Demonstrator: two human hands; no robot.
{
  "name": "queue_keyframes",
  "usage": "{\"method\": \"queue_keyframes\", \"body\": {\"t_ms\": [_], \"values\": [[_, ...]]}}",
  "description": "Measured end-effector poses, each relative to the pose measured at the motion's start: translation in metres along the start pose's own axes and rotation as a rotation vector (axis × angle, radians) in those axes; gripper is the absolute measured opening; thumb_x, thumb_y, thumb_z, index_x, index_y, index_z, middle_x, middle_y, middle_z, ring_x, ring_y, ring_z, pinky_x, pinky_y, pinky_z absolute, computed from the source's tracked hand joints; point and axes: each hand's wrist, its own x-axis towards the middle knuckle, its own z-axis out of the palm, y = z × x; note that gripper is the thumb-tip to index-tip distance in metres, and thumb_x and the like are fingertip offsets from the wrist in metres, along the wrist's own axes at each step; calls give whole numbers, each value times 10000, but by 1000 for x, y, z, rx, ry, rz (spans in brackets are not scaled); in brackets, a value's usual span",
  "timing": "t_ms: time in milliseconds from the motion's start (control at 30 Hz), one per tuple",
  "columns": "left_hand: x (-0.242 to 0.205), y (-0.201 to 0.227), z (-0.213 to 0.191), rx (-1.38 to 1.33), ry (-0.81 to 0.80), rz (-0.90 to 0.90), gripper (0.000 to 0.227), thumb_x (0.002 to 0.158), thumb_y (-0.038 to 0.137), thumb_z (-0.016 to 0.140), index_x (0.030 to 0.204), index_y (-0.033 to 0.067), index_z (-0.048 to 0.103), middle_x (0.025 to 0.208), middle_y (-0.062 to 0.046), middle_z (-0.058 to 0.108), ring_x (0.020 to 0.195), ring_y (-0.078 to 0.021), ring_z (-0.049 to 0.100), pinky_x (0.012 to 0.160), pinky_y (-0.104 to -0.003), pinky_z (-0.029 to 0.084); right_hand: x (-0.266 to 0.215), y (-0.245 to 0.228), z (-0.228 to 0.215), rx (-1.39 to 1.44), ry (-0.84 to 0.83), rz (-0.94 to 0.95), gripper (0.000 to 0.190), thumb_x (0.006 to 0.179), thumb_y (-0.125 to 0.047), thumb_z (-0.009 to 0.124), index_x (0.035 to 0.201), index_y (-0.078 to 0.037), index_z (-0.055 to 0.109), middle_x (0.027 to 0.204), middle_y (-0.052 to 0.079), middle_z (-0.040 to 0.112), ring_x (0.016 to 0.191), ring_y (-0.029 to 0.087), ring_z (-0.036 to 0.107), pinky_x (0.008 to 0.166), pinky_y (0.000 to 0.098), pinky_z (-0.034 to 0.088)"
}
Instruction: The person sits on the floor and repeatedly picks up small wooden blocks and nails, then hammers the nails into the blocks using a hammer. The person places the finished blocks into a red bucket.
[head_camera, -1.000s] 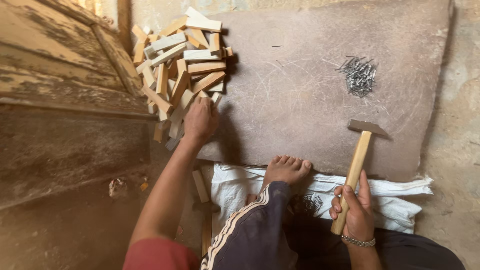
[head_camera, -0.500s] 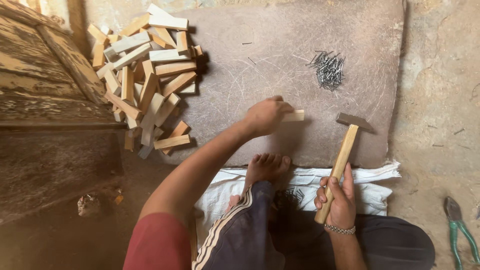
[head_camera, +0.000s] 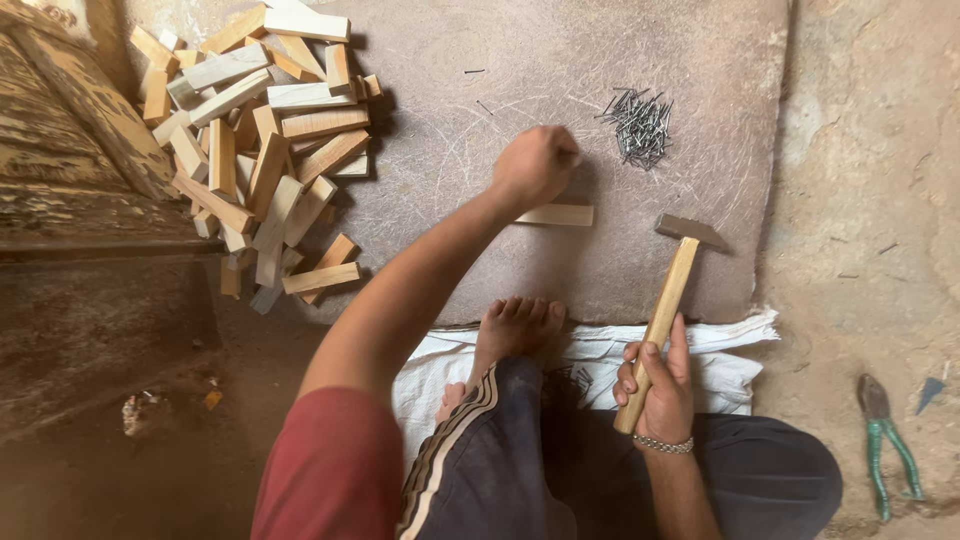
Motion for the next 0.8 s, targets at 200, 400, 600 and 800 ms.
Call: {"method": "queue_keyframes", "body": {"t_ms": [200, 400, 600, 800], "values": [[32, 51, 4, 41, -154, -126, 255, 912, 404, 705, 1033, 180, 699, 981, -40, 768, 798, -124, 698, 637, -298, 601, 1, 2, -2, -45, 27, 19, 761, 1062, -175, 472, 1698, -216, 56, 901, 67, 575, 568, 59, 522, 423, 219, 494], [46, 66, 13, -50, -82, -307, 349, 875, 450, 749, 941, 110, 702, 923, -65, 750, 806, -171, 726, 709, -381, 624, -1, 7, -10, -22, 30, 15, 780, 1055, -169, 493, 1702, -227, 61, 916, 66, 572, 573, 65, 520, 439, 222, 495], [47, 53, 22, -180, 12, -339, 248, 832, 224, 749, 952, 7, 748, 991, -192, 744, 902, -297, 707, 814, -423, 572, 4, 10, -6, -27, 104, 33, 774, 1015, -167, 490, 1674, -254, 92, 876, 71, 585, 535, 81, 520, 386, 228, 470], [34, 28, 42, -321, 149, 106, 189, 846, 190, 762, 862, 14, 693, 829, -133, 747, 723, -226, 703, 703, -389, 577, 0, 6, -11, -126, 79, -7, 765, 999, -164, 542, 1657, -214, 154, 842, 73, 598, 507, 80, 502, 380, 237, 476]]}}
